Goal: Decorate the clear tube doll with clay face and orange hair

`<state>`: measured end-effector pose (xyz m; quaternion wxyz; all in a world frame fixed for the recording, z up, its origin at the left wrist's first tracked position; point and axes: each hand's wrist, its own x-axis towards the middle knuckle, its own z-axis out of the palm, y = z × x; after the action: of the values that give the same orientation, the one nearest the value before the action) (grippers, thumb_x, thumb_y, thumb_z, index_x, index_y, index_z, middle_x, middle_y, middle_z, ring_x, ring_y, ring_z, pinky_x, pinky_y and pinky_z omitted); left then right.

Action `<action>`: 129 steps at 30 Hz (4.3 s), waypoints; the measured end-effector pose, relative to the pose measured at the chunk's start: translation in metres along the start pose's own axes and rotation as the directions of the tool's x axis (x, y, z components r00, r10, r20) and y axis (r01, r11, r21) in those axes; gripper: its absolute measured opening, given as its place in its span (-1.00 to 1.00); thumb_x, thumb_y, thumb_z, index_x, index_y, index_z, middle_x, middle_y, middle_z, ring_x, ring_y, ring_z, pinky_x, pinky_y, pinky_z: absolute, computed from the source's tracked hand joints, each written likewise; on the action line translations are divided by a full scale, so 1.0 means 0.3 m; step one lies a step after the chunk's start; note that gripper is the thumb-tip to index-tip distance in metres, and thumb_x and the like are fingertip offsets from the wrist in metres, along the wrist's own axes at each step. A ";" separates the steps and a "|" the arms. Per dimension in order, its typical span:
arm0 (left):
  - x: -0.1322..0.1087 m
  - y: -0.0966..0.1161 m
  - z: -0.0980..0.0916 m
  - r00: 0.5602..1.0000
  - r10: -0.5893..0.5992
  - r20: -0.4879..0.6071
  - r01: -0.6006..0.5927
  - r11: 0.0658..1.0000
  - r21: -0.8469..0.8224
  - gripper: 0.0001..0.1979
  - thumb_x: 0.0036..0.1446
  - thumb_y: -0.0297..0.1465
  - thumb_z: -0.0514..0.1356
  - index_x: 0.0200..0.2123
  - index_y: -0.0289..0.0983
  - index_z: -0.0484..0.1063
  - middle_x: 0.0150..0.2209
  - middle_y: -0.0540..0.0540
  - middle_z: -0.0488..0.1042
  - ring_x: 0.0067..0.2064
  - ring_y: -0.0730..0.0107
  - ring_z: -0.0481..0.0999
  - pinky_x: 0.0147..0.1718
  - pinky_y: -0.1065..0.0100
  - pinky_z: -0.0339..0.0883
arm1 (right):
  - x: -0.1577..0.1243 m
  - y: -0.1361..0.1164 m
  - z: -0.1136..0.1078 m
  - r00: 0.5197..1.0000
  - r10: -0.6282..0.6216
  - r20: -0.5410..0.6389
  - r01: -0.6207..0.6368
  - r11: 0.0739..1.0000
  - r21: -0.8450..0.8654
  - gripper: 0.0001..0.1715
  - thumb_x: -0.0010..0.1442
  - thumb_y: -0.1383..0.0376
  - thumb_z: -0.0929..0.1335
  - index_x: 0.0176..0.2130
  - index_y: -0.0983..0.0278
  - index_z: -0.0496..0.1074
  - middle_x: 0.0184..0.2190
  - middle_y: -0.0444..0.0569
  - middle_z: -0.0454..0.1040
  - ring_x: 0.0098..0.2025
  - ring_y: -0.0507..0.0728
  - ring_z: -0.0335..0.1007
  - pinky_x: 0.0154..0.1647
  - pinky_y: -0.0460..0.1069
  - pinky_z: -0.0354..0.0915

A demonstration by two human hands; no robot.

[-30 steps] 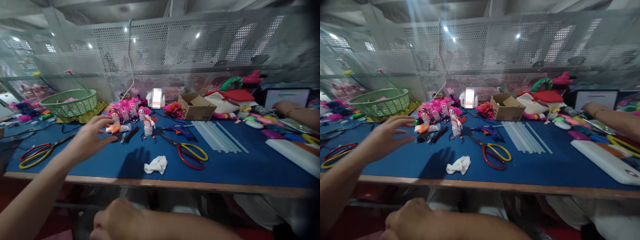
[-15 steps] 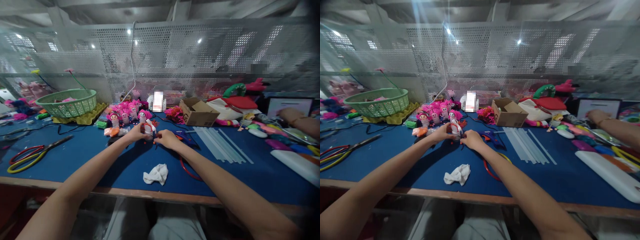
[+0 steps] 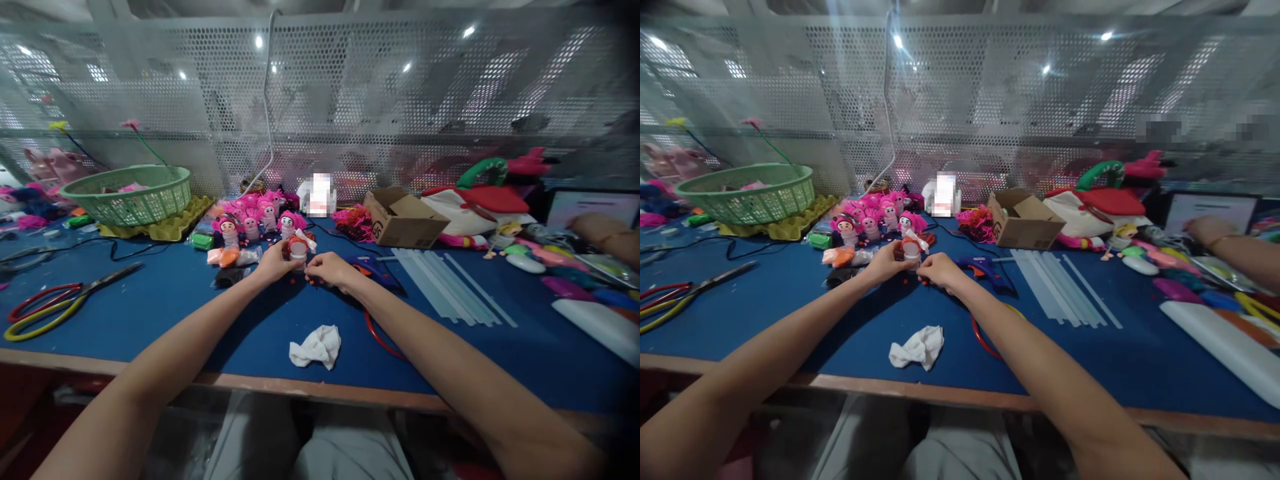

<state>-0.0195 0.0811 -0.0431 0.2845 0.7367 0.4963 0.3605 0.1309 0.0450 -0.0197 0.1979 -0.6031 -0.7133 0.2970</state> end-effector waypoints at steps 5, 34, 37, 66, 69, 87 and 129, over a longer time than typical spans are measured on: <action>-0.007 0.001 -0.003 0.999 -0.012 0.040 0.007 0.994 0.108 -0.50 -0.16 -0.32 0.25 -0.11 -0.36 0.24 -0.19 -0.13 0.47 -0.23 0.39 0.47 -0.29 0.44 0.32 | -0.018 0.010 0.000 0.999 -0.003 0.046 0.000 0.998 0.065 -0.77 0.08 0.37 0.21 -0.48 0.37 0.41 -0.50 -0.02 0.51 -0.72 -0.10 0.19 -0.78 -0.19 0.08; -0.143 0.123 -0.318 0.983 -0.137 -0.122 0.180 0.587 0.789 -0.62 -0.01 -0.14 0.04 -0.22 -0.27 0.34 -0.26 -0.15 0.48 -0.22 0.20 0.46 -0.33 0.35 0.28 | -0.154 0.027 -0.043 0.913 -0.290 -0.288 0.214 0.939 -0.269 -0.82 0.06 0.23 0.28 -0.37 0.28 0.42 -0.49 -0.06 0.46 -0.41 0.08 0.37 -0.37 -0.08 0.19; -0.142 0.090 -0.359 0.935 -0.265 -0.236 0.337 0.456 0.824 -0.54 -0.06 -0.07 0.05 -0.22 -0.30 0.33 -0.20 -0.26 0.46 -0.17 0.07 0.45 -0.33 0.30 0.28 | -0.155 0.030 -0.053 0.867 -0.300 -0.397 0.251 0.953 -0.171 -0.83 0.05 0.23 0.27 -0.44 0.28 0.38 -0.56 -0.09 0.42 -0.49 0.06 0.33 -0.43 -0.09 0.17; -0.264 0.173 -0.114 0.887 0.421 0.189 -0.442 0.661 0.606 -0.66 -0.01 -0.39 0.10 -0.11 -0.25 0.21 -0.22 -0.13 0.36 -0.22 0.32 0.40 -0.28 0.33 0.30 | -0.210 -0.038 -0.015 0.990 -0.141 0.007 0.086 0.638 0.765 -0.76 -0.05 0.28 0.35 -0.33 0.34 0.31 -0.45 -0.10 0.39 -0.42 0.00 0.38 -0.48 -0.09 0.40; -0.281 0.182 -0.094 0.891 0.378 0.251 -0.443 0.604 0.662 -0.65 0.01 -0.37 0.07 -0.08 -0.25 0.22 -0.22 -0.14 0.34 -0.24 0.30 0.38 -0.30 0.32 0.30 | -0.212 -0.033 -0.020 0.991 -0.131 0.033 0.065 0.677 0.733 -0.81 -0.03 0.28 0.34 -0.36 0.33 0.32 -0.50 -0.13 0.39 -0.43 0.00 0.38 -0.50 -0.10 0.40; -0.266 0.178 -0.168 0.924 0.086 0.373 -0.344 0.612 0.712 -0.55 -0.18 -0.25 0.25 -0.16 -0.20 0.27 -0.24 -0.07 0.37 -0.25 0.27 0.42 -0.33 0.36 0.26 | -0.203 -0.013 0.017 0.986 -0.088 0.145 -0.030 0.753 0.658 -0.55 -0.12 0.43 0.29 -0.14 0.33 0.26 -0.54 -0.18 0.37 -0.57 -0.03 0.37 -0.54 -0.10 0.35; -0.270 0.151 -0.101 0.911 0.372 0.178 -0.408 0.750 0.520 -0.65 -0.01 -0.22 0.16 -0.20 -0.32 0.33 -0.34 -0.11 0.46 -0.33 0.35 0.43 -0.36 0.37 0.30 | -0.219 -0.027 -0.023 0.989 -0.110 -0.094 0.143 0.831 0.538 -0.93 -0.06 0.43 0.27 -0.45 0.30 0.25 -0.66 -0.22 0.30 -0.62 -0.01 0.35 -0.64 -0.13 0.29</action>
<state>-0.0401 -0.0084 -0.0105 -0.0036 0.8850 0.4040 0.2314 0.1420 -0.0189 -0.0043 0.4007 -0.4822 -0.6323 0.4552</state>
